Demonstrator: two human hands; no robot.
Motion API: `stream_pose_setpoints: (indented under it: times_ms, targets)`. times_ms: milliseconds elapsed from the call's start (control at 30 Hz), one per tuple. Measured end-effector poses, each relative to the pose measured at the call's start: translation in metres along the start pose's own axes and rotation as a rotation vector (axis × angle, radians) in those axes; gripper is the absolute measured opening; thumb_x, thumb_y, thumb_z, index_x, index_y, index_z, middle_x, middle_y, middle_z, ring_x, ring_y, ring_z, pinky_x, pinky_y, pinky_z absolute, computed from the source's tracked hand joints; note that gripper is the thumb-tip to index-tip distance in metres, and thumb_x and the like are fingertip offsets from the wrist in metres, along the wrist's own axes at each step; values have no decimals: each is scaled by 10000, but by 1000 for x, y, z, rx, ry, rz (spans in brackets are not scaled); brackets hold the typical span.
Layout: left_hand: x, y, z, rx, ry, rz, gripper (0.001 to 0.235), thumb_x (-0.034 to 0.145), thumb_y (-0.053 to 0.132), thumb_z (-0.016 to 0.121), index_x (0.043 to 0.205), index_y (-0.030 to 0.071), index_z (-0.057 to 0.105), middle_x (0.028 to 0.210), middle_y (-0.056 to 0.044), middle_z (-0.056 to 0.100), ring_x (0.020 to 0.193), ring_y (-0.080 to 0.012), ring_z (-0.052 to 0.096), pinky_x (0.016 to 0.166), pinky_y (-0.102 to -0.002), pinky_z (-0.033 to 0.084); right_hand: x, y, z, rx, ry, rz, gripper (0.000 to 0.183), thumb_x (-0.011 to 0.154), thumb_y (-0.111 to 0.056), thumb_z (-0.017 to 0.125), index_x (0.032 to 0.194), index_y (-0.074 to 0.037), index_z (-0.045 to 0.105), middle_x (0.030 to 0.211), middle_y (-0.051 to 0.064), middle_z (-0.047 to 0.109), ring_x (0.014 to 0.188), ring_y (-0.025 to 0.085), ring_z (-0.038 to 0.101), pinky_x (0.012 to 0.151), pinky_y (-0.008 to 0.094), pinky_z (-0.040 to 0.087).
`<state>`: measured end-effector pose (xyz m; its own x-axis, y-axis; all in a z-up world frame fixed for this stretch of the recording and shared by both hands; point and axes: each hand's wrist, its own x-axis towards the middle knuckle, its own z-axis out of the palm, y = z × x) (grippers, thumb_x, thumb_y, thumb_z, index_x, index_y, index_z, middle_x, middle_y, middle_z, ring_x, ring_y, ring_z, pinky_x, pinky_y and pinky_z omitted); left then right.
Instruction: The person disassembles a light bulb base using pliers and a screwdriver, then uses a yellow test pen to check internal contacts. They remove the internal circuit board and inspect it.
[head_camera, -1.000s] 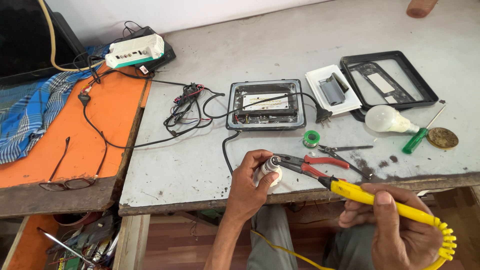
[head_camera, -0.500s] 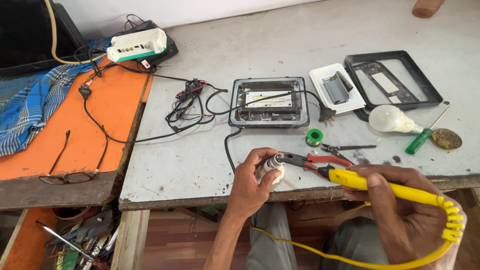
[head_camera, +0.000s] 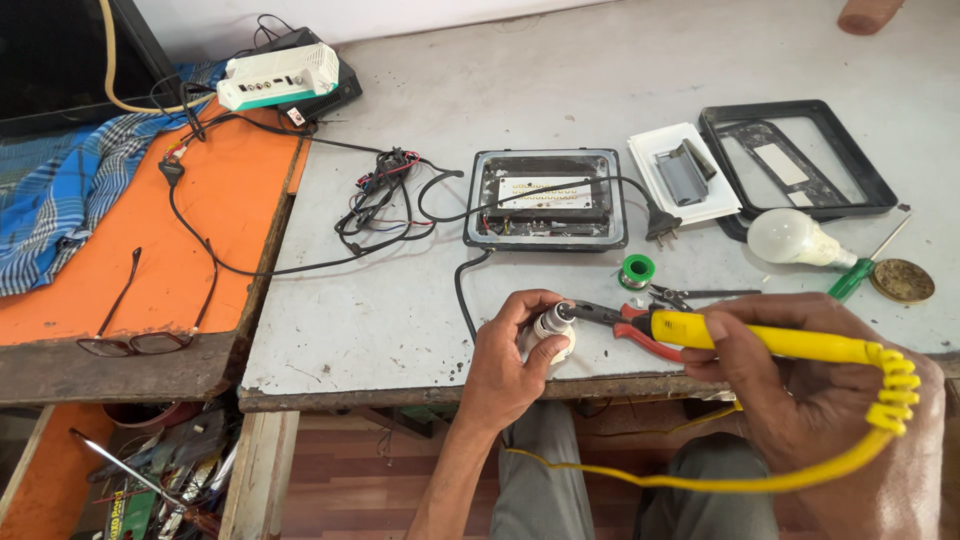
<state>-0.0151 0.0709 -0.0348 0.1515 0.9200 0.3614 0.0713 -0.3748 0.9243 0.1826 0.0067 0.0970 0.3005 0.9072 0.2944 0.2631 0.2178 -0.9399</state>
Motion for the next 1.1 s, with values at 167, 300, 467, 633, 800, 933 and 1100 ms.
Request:
stream_pose_setpoints:
  times_ms: [167,300,467,633,800,933,1100]
  targets:
    - [0,-1,0,-9,-6,7,361,923,83,743,1243,2,598,1153,-110,746,1074,-177,715,960,-315,568,1,-9,-8,-255,-65,2,141,955,-68,667,1000,58,711,892,148,797,818,176,798,718,272,637]
    - [-1,-1,0,-10,-7,0,369,927,94,742,1253,6,594,1137,-102,745,1067,-174,718,957,-310,572,-1,-17,-10,-303,-118,-27,147,986,-64,649,1022,53,730,930,138,813,844,158,807,745,256,634]
    - [-1,0,1,3,0,-21,424,911,162,758,1262,6,579,1128,-111,739,1056,-175,710,945,-315,572,-2,-19,-3,-279,-40,61,151,978,-65,641,999,63,719,891,162,797,803,188,802,708,288,645]
    - [-2,-1,1,18,8,-4,382,953,199,705,1252,0,576,1121,-126,743,1059,-189,716,959,-331,563,-4,-16,-6,-258,-59,24,138,989,-47,639,1020,64,716,914,170,799,814,199,808,724,289,652]
    - [-1,-4,2,15,-4,2,322,993,186,649,1250,13,561,1122,-125,728,1066,-197,719,953,-341,580,-6,-15,-7,-249,-58,10,127,974,-38,644,1017,55,719,920,156,792,814,199,805,725,288,652]
    - [-2,-3,2,59,1,11,308,1005,195,638,1240,11,562,1082,-133,739,1021,-206,719,917,-347,574,-7,-17,-7,-312,-63,-109,109,953,-25,667,997,55,727,948,142,789,831,197,791,751,287,640]
    - [-4,-1,3,66,4,-12,320,1010,223,608,1244,11,559,1056,-131,735,979,-209,721,879,-342,579,-7,-19,-6,-281,-65,-19,117,944,-27,685,1013,48,741,933,155,792,820,199,790,731,302,645]
